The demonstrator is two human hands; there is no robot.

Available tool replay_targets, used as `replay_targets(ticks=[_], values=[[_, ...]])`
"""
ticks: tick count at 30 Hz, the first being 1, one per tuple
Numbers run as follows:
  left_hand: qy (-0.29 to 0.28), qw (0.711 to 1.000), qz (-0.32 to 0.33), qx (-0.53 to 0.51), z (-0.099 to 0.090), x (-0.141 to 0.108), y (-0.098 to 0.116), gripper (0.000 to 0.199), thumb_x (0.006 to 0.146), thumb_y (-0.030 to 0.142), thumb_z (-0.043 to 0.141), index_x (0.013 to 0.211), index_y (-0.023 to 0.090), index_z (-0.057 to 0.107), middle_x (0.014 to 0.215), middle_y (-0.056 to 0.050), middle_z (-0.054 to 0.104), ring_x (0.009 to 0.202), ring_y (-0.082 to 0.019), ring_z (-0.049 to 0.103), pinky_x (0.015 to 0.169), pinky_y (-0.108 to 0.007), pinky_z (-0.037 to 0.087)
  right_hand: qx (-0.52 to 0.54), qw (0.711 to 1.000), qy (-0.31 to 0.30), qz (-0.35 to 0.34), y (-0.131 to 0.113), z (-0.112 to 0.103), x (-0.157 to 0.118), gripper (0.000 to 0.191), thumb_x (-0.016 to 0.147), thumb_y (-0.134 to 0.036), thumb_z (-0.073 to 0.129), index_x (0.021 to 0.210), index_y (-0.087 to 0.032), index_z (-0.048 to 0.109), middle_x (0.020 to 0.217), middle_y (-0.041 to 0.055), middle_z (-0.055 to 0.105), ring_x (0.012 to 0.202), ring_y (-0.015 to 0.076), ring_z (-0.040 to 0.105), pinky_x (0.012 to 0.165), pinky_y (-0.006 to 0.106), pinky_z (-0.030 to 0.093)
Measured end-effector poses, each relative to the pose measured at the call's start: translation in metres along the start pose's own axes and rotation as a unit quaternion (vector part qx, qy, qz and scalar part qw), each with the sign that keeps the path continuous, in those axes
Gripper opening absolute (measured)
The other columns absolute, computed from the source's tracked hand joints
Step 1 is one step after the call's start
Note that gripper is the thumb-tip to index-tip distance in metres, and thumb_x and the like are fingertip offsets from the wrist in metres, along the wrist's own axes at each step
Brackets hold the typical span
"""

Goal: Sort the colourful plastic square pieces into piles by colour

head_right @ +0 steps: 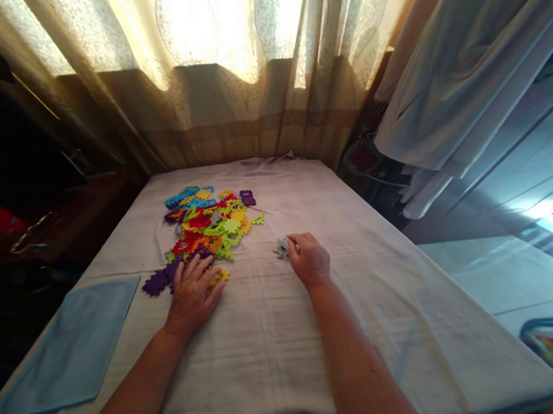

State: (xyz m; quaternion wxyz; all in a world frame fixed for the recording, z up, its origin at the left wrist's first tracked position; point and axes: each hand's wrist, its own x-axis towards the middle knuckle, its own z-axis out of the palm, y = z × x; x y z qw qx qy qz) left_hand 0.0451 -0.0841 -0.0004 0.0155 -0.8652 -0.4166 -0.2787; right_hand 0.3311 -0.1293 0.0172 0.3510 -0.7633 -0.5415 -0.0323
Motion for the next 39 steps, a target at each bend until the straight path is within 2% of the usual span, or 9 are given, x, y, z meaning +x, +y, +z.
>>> replay_targets(ticks=[5,9,12,19,23,26,29,33,39], values=[[0.08,0.995,-0.045,-0.039,-0.005,0.005,-0.021,0.027,0.093,0.037,0.05,0.104,0.024,0.071,0.123,-0.008,0.071,0.127,-0.03,0.056,0.114,-0.056,0.028,-0.004,0.997,-0.057,-0.044,-0.049,0.016,0.02,0.028,0.09,-0.027,0.05,0.104,-0.022,0.074,0.101,0.0059,0.073,0.08,0.0159,0.066,0.076,0.026,0.048],[0.162,0.979,-0.11,-0.048,-0.01,0.008,-0.048,0.027,0.093,0.036,0.048,0.1,0.024,0.071,0.114,-0.008,0.074,0.121,-0.028,0.06,0.112,-0.054,0.03,-0.025,0.99,-0.133,-0.04,-0.099,0.043,0.055,0.027,0.091,-0.029,0.052,0.11,-0.026,0.071,0.106,0.0034,0.074,0.091,0.0178,0.068,0.081,0.028,0.049],[0.198,0.966,-0.157,-0.06,-0.009,0.009,-0.062,0.029,0.094,0.036,0.046,0.097,0.023,0.071,0.11,-0.009,0.075,0.115,-0.028,0.063,0.109,-0.051,0.035,-0.045,0.986,-0.162,-0.021,-0.127,0.067,0.079,0.025,0.093,-0.033,0.051,0.109,-0.027,0.069,0.109,0.0028,0.074,0.097,0.0192,0.067,0.082,0.029,0.048],[0.236,0.937,-0.217,-0.139,-0.004,0.012,-0.067,0.032,0.092,0.04,0.045,0.09,0.022,0.072,0.102,-0.009,0.076,0.105,-0.024,0.067,0.1,-0.041,0.046,-0.059,0.981,-0.185,0.032,-0.151,0.109,0.106,0.029,0.093,-0.044,0.052,0.105,-0.025,0.069,0.104,0.0055,0.074,0.098,0.0214,0.067,0.083,0.031,0.049],[0.283,0.882,-0.314,-0.209,-0.006,0.012,-0.07,0.034,0.091,0.04,0.045,0.095,0.02,0.071,0.099,-0.008,0.076,0.095,-0.02,0.069,0.087,-0.033,0.053,-0.027,0.982,-0.181,0.055,-0.155,0.12,0.111,0.025,0.089,-0.039,0.058,0.106,-0.025,0.07,0.106,0.0038,0.074,0.098,0.0211,0.067,0.083,0.03,0.049],[0.322,0.843,-0.364,-0.23,-0.007,0.013,-0.071,0.034,0.089,0.041,0.045,0.094,0.02,0.071,0.096,-0.007,0.076,0.091,-0.019,0.069,0.082,-0.03,0.053,0.007,0.984,-0.167,0.064,-0.151,0.12,0.115,0.025,0.086,-0.032,0.059,0.106,-0.025,0.072,0.102,0.0033,0.075,0.096,0.0207,0.068,0.082,0.03,0.05],[0.328,0.836,-0.369,-0.239,-0.007,0.014,-0.071,0.034,0.088,0.041,0.046,0.093,0.02,0.071,0.096,-0.006,0.076,0.091,-0.019,0.069,0.081,-0.029,0.053,0.065,0.986,-0.13,0.079,-0.133,0.112,0.118,0.028,0.083,-0.028,0.057,0.104,-0.022,0.073,0.095,0.0037,0.075,0.089,0.0191,0.068,0.081,0.029,0.051],[0.321,0.838,-0.367,-0.244,-0.008,0.014,-0.071,0.035,0.087,0.043,0.046,0.092,0.019,0.071,0.095,-0.007,0.076,0.089,-0.019,0.069,0.081,-0.03,0.053,0.181,0.973,-0.088,0.109,-0.086,0.086,0.112,0.031,0.077,-0.03,0.056,0.099,-0.016,0.073,0.088,0.005,0.074,0.077,0.0161,0.067,0.075,0.028,0.053],[0.313,0.846,-0.365,-0.232,-0.009,0.015,-0.071,0.034,0.087,0.043,0.047,0.092,0.02,0.072,0.094,-0.006,0.076,0.09,-0.019,0.069,0.082,-0.03,0.053,0.286,0.937,-0.04,0.199,-0.008,0.026,0.082,0.033,0.063,-0.034,0.062,0.087,-0.014,0.071,0.072,0.0036,0.07,0.064,0.0156,0.063,0.06,0.026,0.051]])
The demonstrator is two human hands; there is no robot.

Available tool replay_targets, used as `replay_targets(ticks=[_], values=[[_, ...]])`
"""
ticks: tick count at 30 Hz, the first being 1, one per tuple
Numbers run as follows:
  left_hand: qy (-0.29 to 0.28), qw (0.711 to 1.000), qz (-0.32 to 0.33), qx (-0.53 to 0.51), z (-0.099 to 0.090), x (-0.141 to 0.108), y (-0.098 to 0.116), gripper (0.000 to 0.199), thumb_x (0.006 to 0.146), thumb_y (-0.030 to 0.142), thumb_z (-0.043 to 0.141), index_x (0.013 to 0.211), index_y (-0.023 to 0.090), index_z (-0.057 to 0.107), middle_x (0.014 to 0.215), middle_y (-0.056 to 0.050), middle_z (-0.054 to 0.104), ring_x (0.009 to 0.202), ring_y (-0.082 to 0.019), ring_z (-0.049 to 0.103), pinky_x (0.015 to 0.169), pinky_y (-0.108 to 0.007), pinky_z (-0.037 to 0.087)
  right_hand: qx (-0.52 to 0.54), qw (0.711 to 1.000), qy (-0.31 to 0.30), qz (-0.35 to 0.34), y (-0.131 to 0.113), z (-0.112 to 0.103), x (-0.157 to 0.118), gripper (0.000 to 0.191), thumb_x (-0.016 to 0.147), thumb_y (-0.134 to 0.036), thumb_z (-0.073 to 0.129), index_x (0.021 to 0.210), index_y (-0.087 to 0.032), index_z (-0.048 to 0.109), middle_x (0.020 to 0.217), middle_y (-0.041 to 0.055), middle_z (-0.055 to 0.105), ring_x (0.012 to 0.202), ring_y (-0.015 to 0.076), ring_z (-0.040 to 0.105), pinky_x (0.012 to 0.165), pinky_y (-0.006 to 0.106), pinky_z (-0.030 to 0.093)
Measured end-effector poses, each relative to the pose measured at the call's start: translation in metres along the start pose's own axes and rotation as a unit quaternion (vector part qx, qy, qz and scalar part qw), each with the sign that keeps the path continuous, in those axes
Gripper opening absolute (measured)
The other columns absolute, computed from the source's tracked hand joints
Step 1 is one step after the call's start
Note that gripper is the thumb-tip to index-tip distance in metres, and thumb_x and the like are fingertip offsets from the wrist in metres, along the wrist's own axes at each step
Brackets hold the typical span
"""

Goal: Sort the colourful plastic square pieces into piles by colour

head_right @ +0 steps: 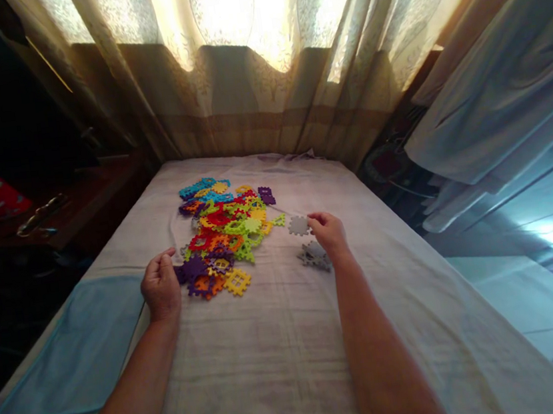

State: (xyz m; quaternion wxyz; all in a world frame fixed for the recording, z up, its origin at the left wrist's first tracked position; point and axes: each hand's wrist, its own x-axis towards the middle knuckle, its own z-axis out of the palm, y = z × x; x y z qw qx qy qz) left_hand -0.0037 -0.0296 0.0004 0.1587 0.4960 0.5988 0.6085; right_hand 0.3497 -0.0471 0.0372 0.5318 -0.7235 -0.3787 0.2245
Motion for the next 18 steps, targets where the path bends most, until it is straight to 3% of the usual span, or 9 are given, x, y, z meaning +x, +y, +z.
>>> replay_targets(ticks=[5,9,12,18], values=[[0.006,1.0,-0.005,0.001,0.001,0.001,0.0,0.035,0.085,0.043,0.048,0.091,0.019,0.073,0.093,-0.006,0.077,0.087,-0.019,0.069,0.08,-0.03,0.052,-0.003,0.996,0.058,0.074,0.018,-0.041,-0.002,0.031,0.058,-0.033,0.062,0.082,-0.014,0.071,0.068,0.003,0.068,0.06,0.0156,0.061,0.055,0.025,0.047],[0.015,1.0,-0.012,-0.003,0.0,0.004,-0.004,0.035,0.085,0.043,0.049,0.091,0.018,0.073,0.093,-0.006,0.076,0.088,-0.019,0.068,0.081,-0.03,0.052,-0.058,0.992,0.036,0.108,0.032,-0.046,0.002,0.027,0.061,-0.028,0.059,0.08,-0.014,0.073,0.064,0.0027,0.067,0.059,0.0166,0.062,0.057,0.026,0.046],[0.015,1.0,-0.019,-0.007,-0.001,0.006,-0.007,0.035,0.085,0.043,0.049,0.092,0.018,0.073,0.093,-0.006,0.076,0.087,-0.019,0.068,0.082,-0.031,0.052,-0.158,0.983,0.025,0.094,0.04,-0.047,0.004,0.024,0.066,-0.027,0.058,0.078,-0.015,0.075,0.066,0.0049,0.07,0.065,0.0184,0.065,0.06,0.026,0.047],[0.039,0.998,-0.037,-0.018,-0.002,0.009,-0.011,0.035,0.085,0.043,0.05,0.093,0.017,0.072,0.094,-0.007,0.075,0.089,-0.019,0.068,0.086,-0.033,0.052,-0.362,0.93,0.053,0.046,0.036,-0.049,0.005,0.023,0.075,-0.031,0.058,0.083,-0.023,0.078,0.084,0.0076,0.076,0.076,0.0221,0.068,0.064,0.029,0.047]])
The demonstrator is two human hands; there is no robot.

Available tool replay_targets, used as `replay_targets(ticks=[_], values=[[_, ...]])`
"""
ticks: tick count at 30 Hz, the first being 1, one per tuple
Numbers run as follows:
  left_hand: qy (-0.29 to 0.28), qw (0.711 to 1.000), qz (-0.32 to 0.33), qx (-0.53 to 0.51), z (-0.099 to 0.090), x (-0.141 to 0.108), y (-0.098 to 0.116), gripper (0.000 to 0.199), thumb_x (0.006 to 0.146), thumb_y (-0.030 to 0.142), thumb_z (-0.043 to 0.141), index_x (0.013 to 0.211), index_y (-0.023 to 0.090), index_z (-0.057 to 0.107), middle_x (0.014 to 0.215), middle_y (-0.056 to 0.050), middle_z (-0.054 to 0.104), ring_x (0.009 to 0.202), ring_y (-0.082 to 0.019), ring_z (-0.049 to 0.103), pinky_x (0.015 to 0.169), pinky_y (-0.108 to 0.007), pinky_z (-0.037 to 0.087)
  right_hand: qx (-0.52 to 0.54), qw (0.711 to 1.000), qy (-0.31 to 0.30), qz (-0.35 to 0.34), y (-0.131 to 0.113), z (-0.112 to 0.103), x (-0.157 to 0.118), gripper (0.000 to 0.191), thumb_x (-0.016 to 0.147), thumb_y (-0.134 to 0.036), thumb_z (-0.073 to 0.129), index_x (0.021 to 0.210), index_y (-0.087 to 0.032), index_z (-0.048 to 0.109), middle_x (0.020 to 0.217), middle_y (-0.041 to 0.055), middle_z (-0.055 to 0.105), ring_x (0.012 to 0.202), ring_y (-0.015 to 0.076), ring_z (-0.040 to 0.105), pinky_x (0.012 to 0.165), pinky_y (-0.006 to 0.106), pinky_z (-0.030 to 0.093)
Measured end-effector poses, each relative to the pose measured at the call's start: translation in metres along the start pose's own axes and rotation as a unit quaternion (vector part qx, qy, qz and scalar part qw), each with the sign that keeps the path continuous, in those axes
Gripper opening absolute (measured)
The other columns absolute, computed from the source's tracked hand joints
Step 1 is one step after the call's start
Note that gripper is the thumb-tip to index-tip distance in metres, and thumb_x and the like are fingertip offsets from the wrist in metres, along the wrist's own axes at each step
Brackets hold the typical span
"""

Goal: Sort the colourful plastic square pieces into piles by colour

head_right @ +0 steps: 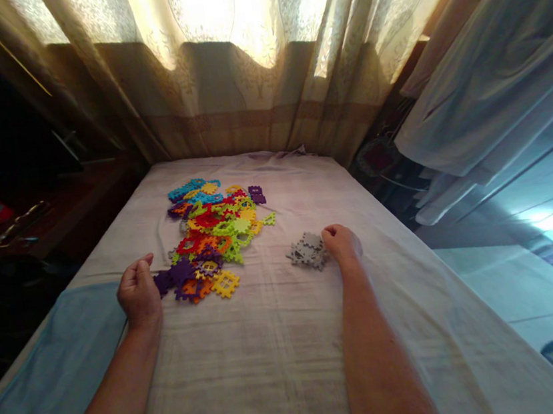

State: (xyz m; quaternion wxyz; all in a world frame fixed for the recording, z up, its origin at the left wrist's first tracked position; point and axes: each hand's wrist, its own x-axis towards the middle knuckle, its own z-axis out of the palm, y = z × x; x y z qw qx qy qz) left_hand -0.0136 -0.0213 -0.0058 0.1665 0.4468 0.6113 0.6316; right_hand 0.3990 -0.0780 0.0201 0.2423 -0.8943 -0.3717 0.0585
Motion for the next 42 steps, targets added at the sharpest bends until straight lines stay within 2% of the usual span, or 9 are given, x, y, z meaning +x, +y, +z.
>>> replay_targets(ticks=[5,8,12,16,22,27,32,37,42], values=[[0.008,1.0,-0.016,-0.005,0.001,0.003,-0.004,0.037,0.086,0.044,0.047,0.095,0.017,0.071,0.101,-0.009,0.075,0.096,-0.02,0.068,0.091,-0.034,0.052,0.016,0.991,0.03,-0.127,-0.049,0.007,-0.031,0.028,0.084,-0.03,0.053,0.097,-0.022,0.076,0.099,0.0076,0.075,0.082,0.0201,0.068,0.073,0.03,0.05],[0.005,1.0,-0.023,-0.012,0.001,0.003,-0.006,0.038,0.087,0.044,0.047,0.096,0.017,0.071,0.102,-0.009,0.075,0.097,-0.02,0.068,0.091,-0.034,0.052,0.051,0.962,-0.036,-0.266,-0.099,0.021,-0.07,0.027,0.089,-0.027,0.051,0.102,-0.022,0.074,0.103,0.0063,0.074,0.081,0.017,0.067,0.078,0.029,0.051],[0.005,1.0,-0.02,-0.014,0.002,0.002,-0.006,0.036,0.087,0.043,0.047,0.095,0.017,0.071,0.1,-0.008,0.075,0.096,-0.019,0.068,0.09,-0.033,0.052,0.024,0.872,-0.14,-0.468,-0.174,0.046,-0.12,0.03,0.094,-0.025,0.048,0.114,-0.024,0.071,0.117,0.0062,0.071,0.105,0.0196,0.064,0.094,0.032,0.048],[0.008,1.0,-0.018,-0.015,0.001,0.002,-0.002,0.034,0.088,0.041,0.047,0.093,0.017,0.07,0.099,-0.009,0.075,0.096,-0.02,0.068,0.088,-0.033,0.052,-0.025,0.787,-0.163,-0.594,-0.234,0.073,-0.139,0.041,0.098,-0.021,0.04,0.134,-0.028,0.059,0.143,0.004,0.056,0.128,0.0202,0.05,0.106,0.037,0.04],[0.008,1.0,-0.025,-0.016,0.002,0.001,-0.001,0.034,0.088,0.04,0.047,0.094,0.017,0.071,0.099,-0.009,0.075,0.095,-0.019,0.069,0.088,-0.032,0.052,-0.146,0.759,-0.191,-0.605,-0.248,0.085,-0.129,0.034,0.095,-0.021,0.043,0.117,-0.026,0.069,0.129,0.0071,0.065,0.121,0.0238,0.055,0.096,0.039,0.043],[0.004,1.0,-0.011,-0.003,0.002,-0.001,-0.001,0.034,0.091,0.04,0.045,0.093,0.018,0.071,0.096,-0.007,0.076,0.091,-0.018,0.07,0.084,-0.03,0.053,-0.186,0.787,-0.173,-0.563,-0.231,0.068,-0.128,0.03,0.089,-0.017,0.049,0.107,-0.02,0.072,0.116,0.0119,0.071,0.111,0.0248,0.062,0.091,0.036,0.045],[0.004,1.0,-0.012,-0.009,0.002,-0.001,0.0,0.033,0.09,0.038,0.045,0.093,0.018,0.071,0.096,-0.008,0.076,0.091,-0.018,0.069,0.085,-0.03,0.053,-0.191,0.804,-0.167,-0.537,-0.247,0.059,-0.13,0.03,0.089,-0.016,0.049,0.105,-0.018,0.074,0.108,0.0142,0.074,0.103,0.0265,0.067,0.087,0.036,0.049],[-0.001,1.0,-0.022,-0.022,0.002,0.0,-0.001,0.033,0.09,0.039,0.046,0.094,0.017,0.071,0.098,-0.008,0.075,0.094,-0.019,0.069,0.088,-0.032,0.052,-0.2,0.755,-0.207,-0.59,-0.274,0.075,-0.125,0.038,0.087,-0.014,0.054,0.12,-0.028,0.07,0.12,0.007,0.072,0.114,0.0238,0.064,0.091,0.033,0.051],[-0.004,1.0,-0.012,-0.016,0.003,-0.001,-0.002,0.034,0.091,0.039,0.045,0.095,0.018,0.071,0.098,-0.008,0.075,0.095,-0.019,0.069,0.089,-0.032,0.052,-0.249,0.746,-0.256,-0.562,-0.292,0.08,-0.123,0.042,0.081,-0.015,0.064,0.121,-0.027,0.071,0.123,0.008,0.071,0.113,0.0248,0.066,0.091,0.032,0.052]])
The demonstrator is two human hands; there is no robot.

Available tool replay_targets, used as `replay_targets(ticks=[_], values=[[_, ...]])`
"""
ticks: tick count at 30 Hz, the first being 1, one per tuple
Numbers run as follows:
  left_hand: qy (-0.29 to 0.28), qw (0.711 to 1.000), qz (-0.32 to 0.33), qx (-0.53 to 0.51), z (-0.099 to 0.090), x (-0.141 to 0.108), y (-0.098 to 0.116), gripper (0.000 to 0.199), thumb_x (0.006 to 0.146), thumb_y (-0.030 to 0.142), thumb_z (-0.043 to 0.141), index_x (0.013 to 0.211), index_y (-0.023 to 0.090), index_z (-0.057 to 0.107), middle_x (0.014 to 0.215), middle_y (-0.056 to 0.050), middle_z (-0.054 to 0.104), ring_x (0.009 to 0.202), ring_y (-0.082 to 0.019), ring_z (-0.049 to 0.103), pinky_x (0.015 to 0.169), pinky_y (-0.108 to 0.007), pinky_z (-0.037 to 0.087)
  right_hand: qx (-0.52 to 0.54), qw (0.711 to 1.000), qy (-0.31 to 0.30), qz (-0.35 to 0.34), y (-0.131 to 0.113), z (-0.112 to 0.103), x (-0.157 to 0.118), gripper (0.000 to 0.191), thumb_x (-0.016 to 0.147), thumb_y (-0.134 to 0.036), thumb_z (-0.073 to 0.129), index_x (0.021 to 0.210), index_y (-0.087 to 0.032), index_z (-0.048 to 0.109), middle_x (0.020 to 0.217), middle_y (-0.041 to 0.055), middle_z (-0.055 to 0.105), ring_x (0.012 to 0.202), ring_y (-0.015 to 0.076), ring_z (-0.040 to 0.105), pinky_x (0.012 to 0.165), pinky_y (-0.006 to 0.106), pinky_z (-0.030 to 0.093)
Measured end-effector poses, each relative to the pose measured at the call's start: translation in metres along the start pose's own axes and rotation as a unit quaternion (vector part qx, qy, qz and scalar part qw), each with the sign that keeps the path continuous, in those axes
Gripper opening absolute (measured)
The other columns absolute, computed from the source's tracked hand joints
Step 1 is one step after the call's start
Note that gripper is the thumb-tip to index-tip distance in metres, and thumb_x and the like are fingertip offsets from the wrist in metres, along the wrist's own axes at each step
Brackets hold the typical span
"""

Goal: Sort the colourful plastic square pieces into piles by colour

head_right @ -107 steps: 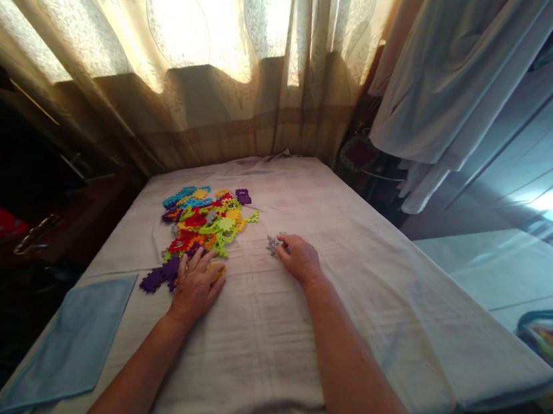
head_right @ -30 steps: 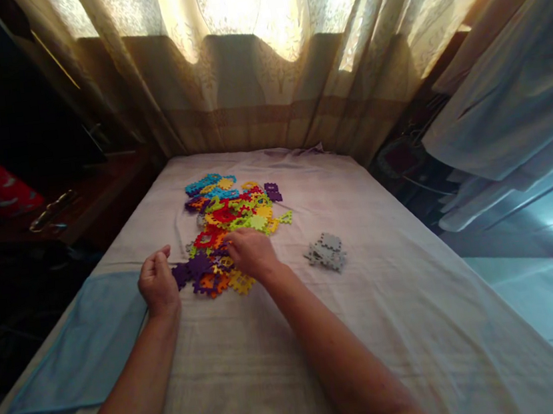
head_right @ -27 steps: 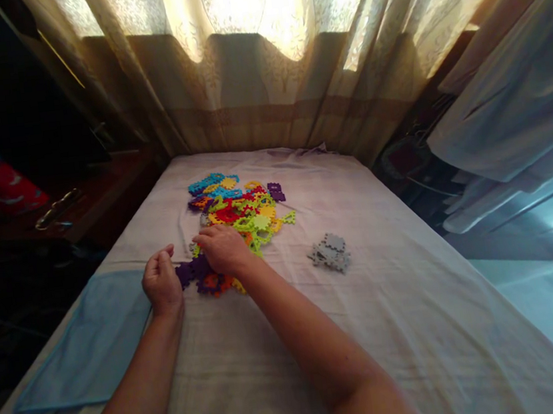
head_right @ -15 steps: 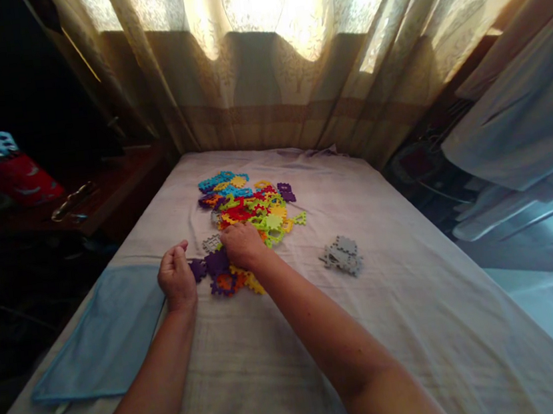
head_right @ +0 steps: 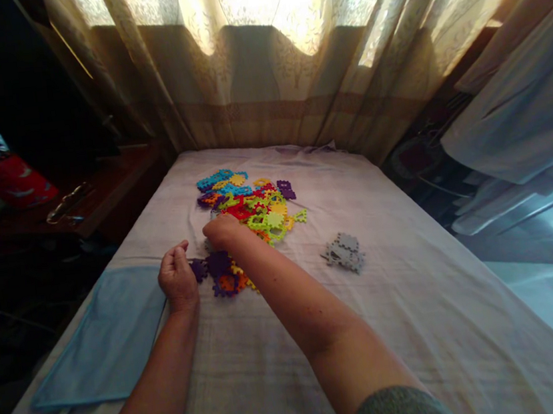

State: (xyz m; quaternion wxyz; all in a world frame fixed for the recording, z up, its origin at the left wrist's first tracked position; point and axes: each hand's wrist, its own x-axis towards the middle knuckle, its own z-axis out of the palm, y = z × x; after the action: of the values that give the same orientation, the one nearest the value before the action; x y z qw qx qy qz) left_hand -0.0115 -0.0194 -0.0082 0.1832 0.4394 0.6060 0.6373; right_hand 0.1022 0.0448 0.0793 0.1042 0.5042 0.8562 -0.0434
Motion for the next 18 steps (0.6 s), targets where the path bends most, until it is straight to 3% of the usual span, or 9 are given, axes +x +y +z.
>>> replay_targets(ticks=[3,5,10,14,16,18], values=[[0.002,1.0,0.002,0.001,0.0,0.0,0.0,0.033,0.091,0.04,0.045,0.094,0.018,0.07,0.097,-0.008,0.075,0.094,-0.018,0.069,0.09,-0.032,0.052,0.011,1.0,-0.017,0.009,-0.001,-0.009,0.0,0.041,0.079,-0.015,0.065,0.119,-0.024,0.072,0.122,0.0096,0.071,0.112,0.0251,0.066,0.087,0.03,0.052],[0.001,1.0,0.003,-0.001,0.0,0.0,0.0,0.033,0.091,0.039,0.046,0.094,0.018,0.07,0.098,-0.008,0.075,0.095,-0.018,0.069,0.09,-0.032,0.052,0.043,0.999,0.006,0.026,0.0,-0.013,-0.001,0.036,0.08,-0.016,0.063,0.113,-0.024,0.075,0.118,0.0092,0.073,0.108,0.025,0.068,0.082,0.029,0.053],[-0.001,1.0,0.011,-0.003,0.0,0.001,-0.001,0.033,0.09,0.04,0.046,0.093,0.018,0.071,0.098,-0.007,0.075,0.096,-0.018,0.069,0.09,-0.031,0.051,0.169,0.971,0.154,0.066,0.006,-0.007,-0.018,0.023,0.084,-0.021,0.059,0.098,-0.026,0.077,0.103,0.003,0.076,0.096,0.02,0.069,0.076,0.026,0.05],[0.003,1.0,0.003,0.001,0.0,0.002,-0.001,0.033,0.088,0.04,0.047,0.093,0.018,0.071,0.098,-0.007,0.075,0.096,-0.018,0.069,0.09,-0.032,0.052,0.241,0.911,0.326,0.074,0.031,0.017,-0.063,0.016,0.083,-0.022,0.06,0.091,-0.024,0.074,0.096,0.0012,0.075,0.09,0.0161,0.067,0.079,0.025,0.047],[0.002,1.0,-0.003,-0.001,0.001,0.002,-0.001,0.033,0.088,0.04,0.047,0.092,0.018,0.071,0.098,-0.007,0.076,0.096,-0.018,0.069,0.089,-0.031,0.052,0.246,0.883,0.389,0.095,0.057,0.034,-0.096,0.014,0.083,-0.021,0.059,0.085,-0.023,0.073,0.09,0.0022,0.074,0.086,0.0164,0.066,0.081,0.026,0.047],[0.0,1.0,-0.007,0.0,0.001,0.002,-0.001,0.033,0.087,0.041,0.047,0.092,0.018,0.071,0.098,-0.007,0.076,0.094,-0.018,0.069,0.089,-0.031,0.052,0.232,0.862,0.422,0.159,0.09,0.053,-0.131,0.013,0.081,-0.023,0.059,0.082,-0.022,0.072,0.086,0.0039,0.073,0.082,0.0182,0.065,0.079,0.029,0.047]])
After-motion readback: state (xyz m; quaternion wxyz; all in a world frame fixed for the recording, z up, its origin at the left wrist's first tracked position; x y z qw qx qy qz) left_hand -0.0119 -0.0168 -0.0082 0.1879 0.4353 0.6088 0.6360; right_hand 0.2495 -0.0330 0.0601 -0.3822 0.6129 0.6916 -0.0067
